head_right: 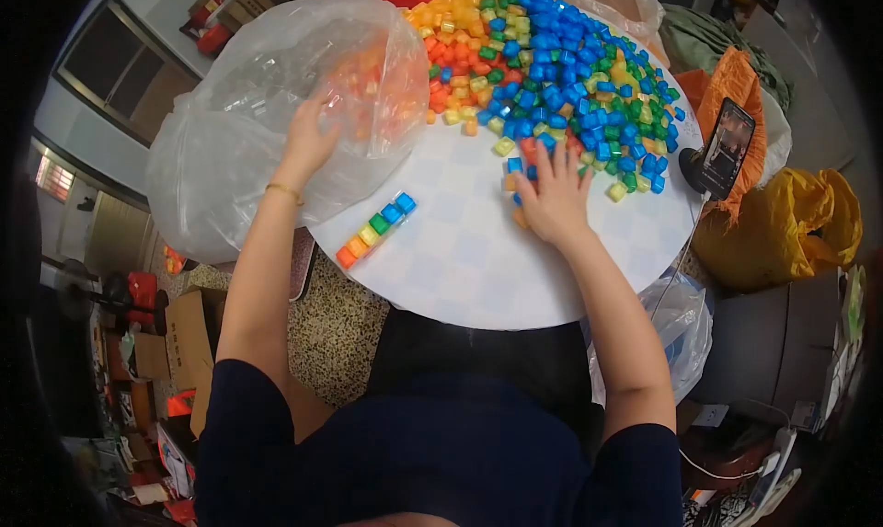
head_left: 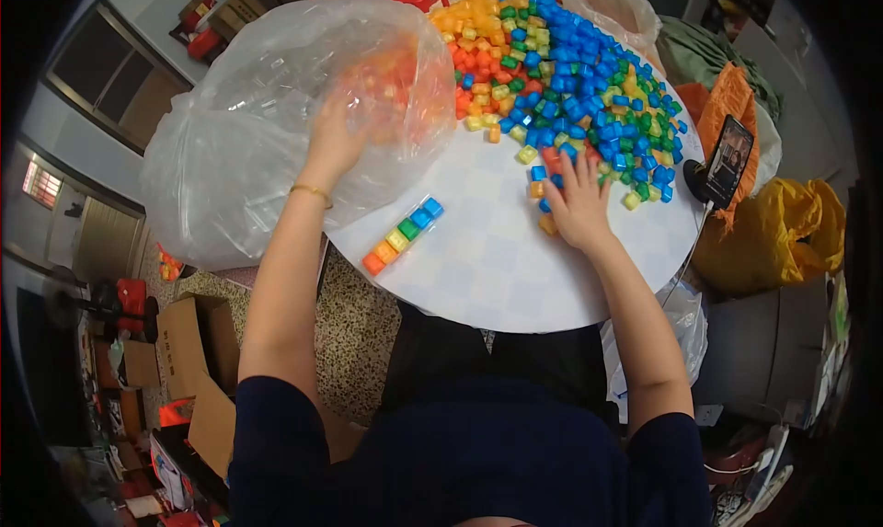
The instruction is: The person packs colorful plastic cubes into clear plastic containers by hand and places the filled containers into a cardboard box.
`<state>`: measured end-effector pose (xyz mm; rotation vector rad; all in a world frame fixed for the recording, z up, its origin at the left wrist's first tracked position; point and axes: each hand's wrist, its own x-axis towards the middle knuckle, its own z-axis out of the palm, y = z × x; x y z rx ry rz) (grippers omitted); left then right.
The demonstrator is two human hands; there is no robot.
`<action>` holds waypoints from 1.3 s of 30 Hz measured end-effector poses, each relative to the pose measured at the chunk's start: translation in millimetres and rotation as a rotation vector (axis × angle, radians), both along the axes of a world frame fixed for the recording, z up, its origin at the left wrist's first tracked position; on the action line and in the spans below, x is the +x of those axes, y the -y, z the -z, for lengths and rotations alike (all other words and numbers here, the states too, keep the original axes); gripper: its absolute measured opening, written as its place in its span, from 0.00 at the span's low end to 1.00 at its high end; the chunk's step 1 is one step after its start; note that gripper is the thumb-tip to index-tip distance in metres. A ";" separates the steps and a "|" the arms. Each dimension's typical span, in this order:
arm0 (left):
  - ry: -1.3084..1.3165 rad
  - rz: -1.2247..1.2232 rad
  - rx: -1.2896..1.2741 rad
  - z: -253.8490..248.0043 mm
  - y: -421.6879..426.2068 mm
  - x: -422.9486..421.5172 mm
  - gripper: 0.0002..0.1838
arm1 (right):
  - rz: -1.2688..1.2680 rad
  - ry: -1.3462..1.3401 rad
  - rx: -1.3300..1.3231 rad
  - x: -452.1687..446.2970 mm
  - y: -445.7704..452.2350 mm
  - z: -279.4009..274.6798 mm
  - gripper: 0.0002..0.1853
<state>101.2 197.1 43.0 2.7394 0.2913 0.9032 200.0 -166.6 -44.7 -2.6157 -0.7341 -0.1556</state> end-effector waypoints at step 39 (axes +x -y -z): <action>-0.182 0.536 -0.714 49.7 199.5 -112.3 0.31 | -0.792 -0.079 0.417 -111.3 20.3 -46.7 0.06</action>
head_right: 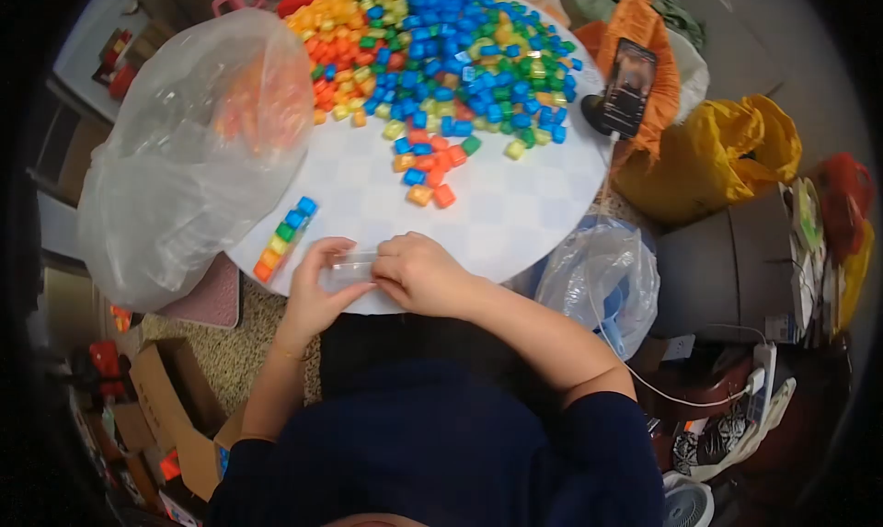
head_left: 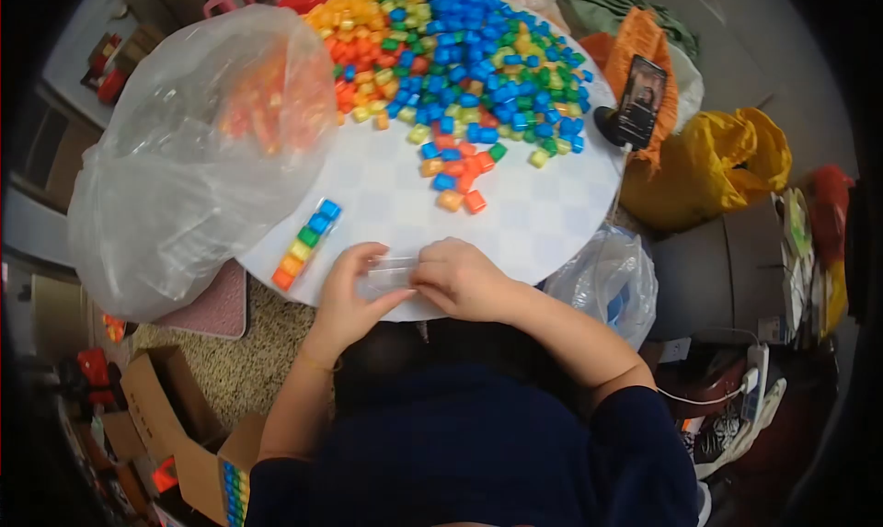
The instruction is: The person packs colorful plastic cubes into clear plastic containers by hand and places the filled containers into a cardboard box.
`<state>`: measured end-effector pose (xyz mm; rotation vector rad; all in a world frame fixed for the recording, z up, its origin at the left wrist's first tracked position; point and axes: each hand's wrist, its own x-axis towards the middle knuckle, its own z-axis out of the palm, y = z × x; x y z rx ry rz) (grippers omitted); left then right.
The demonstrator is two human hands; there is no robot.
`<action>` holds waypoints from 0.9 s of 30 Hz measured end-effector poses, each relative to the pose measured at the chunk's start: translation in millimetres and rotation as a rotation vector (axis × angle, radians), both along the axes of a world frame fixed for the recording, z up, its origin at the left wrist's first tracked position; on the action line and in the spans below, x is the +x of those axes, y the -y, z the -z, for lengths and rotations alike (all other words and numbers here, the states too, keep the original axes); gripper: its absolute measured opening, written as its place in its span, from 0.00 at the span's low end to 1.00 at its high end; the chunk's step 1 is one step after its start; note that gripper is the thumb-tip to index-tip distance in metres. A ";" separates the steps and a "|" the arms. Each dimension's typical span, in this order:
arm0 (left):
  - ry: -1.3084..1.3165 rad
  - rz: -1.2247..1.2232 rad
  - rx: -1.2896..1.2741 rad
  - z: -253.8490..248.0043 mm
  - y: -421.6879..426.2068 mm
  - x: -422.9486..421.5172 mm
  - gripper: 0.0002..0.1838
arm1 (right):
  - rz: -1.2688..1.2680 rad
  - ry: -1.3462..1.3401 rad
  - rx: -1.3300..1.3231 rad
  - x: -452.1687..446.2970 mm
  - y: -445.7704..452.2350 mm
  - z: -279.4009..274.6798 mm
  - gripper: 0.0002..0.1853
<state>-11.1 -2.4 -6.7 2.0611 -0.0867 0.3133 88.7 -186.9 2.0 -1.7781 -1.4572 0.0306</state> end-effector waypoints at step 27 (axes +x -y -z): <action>-0.082 -0.108 -1.100 20.5 4.0 -41.0 0.30 | 0.133 -0.338 0.132 2.9 -23.7 -24.5 0.05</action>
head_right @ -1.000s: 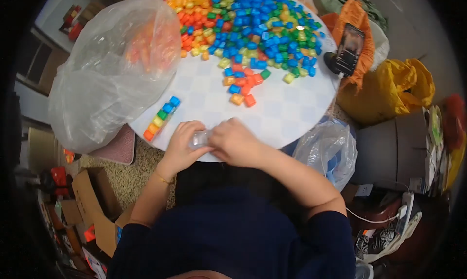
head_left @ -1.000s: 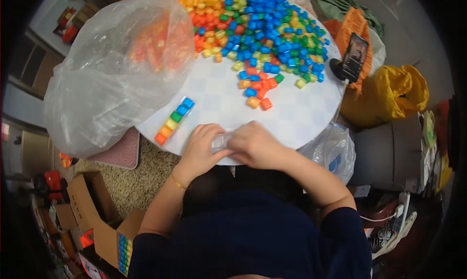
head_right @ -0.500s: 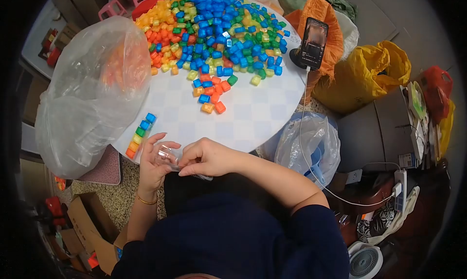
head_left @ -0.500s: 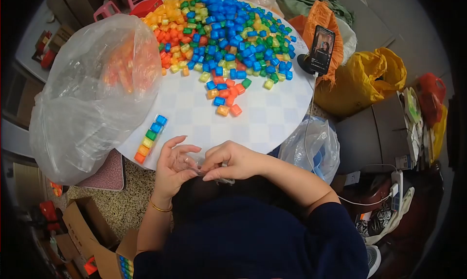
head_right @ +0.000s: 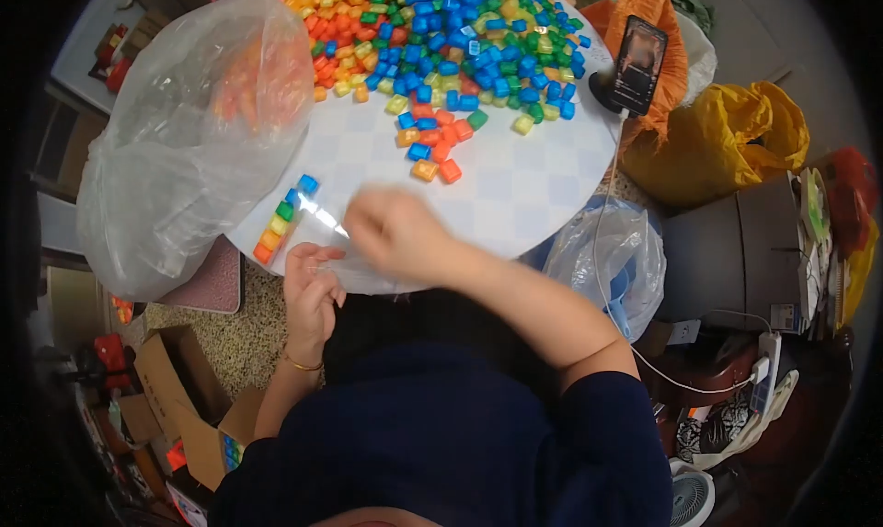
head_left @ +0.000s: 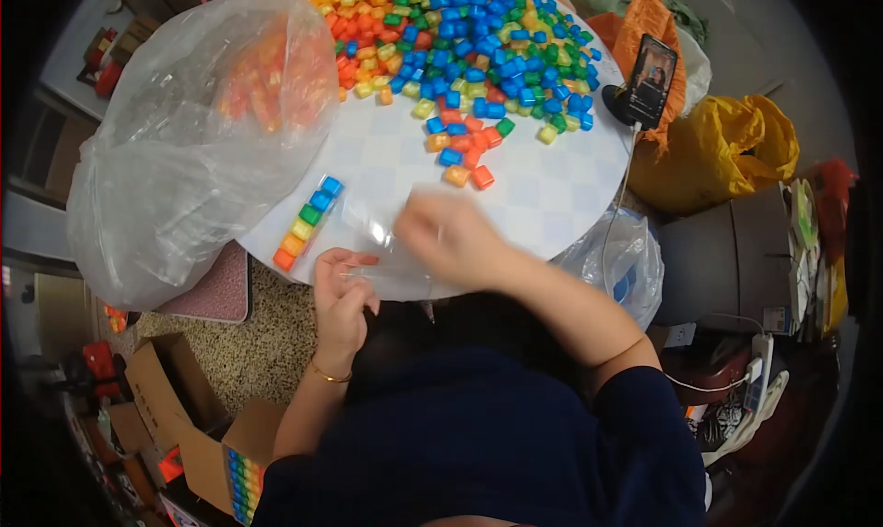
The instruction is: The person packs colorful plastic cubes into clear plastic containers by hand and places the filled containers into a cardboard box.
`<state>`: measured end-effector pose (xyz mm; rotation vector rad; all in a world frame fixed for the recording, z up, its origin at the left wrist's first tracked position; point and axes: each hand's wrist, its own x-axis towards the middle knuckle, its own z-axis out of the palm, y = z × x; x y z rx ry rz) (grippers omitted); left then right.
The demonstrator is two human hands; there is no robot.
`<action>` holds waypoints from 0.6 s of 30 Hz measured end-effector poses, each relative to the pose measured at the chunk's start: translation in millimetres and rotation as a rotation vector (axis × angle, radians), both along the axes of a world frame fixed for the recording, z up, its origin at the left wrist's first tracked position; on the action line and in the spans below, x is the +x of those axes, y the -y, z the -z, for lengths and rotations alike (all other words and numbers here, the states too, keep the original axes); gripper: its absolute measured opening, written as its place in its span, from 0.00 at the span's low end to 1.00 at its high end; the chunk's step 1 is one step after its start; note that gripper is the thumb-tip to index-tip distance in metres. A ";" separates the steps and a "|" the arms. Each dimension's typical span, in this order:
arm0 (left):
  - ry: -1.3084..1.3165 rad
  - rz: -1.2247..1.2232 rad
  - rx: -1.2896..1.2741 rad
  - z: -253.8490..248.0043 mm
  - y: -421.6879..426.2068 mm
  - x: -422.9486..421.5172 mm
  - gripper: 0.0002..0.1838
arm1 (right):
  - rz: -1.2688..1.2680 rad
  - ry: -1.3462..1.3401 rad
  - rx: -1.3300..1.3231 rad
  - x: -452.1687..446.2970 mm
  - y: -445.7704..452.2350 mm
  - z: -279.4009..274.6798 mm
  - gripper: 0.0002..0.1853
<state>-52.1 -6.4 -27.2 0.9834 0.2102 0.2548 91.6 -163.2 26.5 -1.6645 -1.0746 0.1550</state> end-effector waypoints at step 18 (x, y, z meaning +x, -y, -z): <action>0.233 0.168 1.554 -24.4 25.8 28.1 0.12 | 0.499 0.434 -0.412 35.9 16.1 43.2 0.17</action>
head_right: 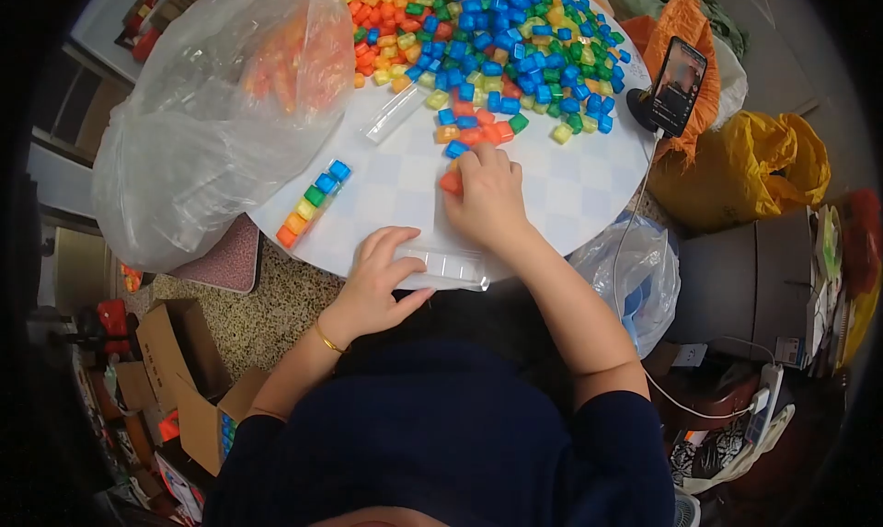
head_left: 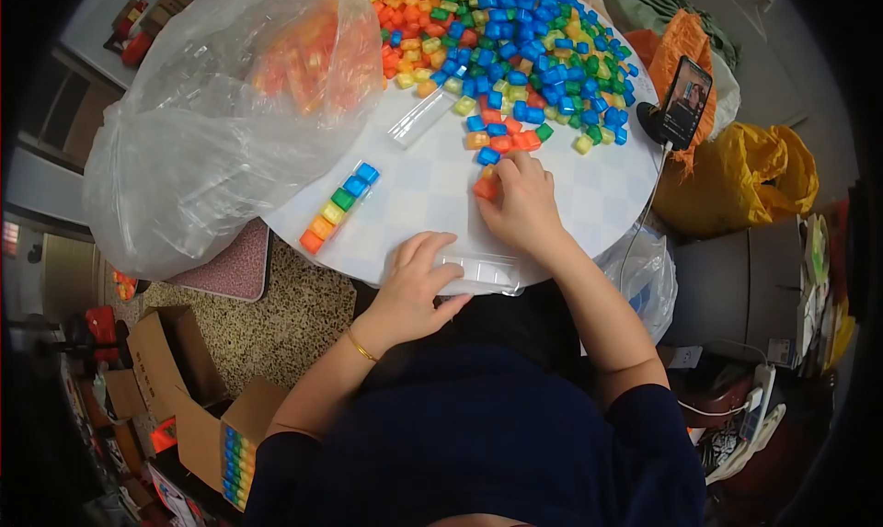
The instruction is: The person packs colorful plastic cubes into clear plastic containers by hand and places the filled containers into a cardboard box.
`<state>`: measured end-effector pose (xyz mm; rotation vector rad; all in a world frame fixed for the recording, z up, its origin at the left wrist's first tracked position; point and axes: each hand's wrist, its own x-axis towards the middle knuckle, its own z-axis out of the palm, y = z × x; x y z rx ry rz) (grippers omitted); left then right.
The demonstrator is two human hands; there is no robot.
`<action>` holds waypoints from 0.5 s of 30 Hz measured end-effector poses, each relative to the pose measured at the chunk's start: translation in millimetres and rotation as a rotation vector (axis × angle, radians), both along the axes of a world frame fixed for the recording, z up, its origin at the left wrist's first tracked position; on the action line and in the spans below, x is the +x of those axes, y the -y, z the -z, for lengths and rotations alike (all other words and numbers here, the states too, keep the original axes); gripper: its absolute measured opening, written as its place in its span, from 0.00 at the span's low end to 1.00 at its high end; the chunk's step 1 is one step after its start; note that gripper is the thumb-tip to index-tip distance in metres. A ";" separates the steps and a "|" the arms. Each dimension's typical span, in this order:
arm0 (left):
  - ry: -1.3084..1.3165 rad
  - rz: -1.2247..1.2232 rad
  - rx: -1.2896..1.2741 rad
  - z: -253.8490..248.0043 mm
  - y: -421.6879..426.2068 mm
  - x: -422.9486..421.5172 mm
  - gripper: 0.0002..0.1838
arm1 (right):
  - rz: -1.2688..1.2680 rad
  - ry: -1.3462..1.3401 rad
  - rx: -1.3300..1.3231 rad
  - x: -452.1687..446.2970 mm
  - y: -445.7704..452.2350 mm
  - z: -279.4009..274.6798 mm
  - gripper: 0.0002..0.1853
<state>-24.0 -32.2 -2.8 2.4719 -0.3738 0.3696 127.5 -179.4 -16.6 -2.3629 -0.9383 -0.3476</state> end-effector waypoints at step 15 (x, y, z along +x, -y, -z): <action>0.127 -0.232 0.254 -7.2 17.3 28.7 0.29 | 0.040 0.102 0.281 51.5 38.5 -3.5 0.21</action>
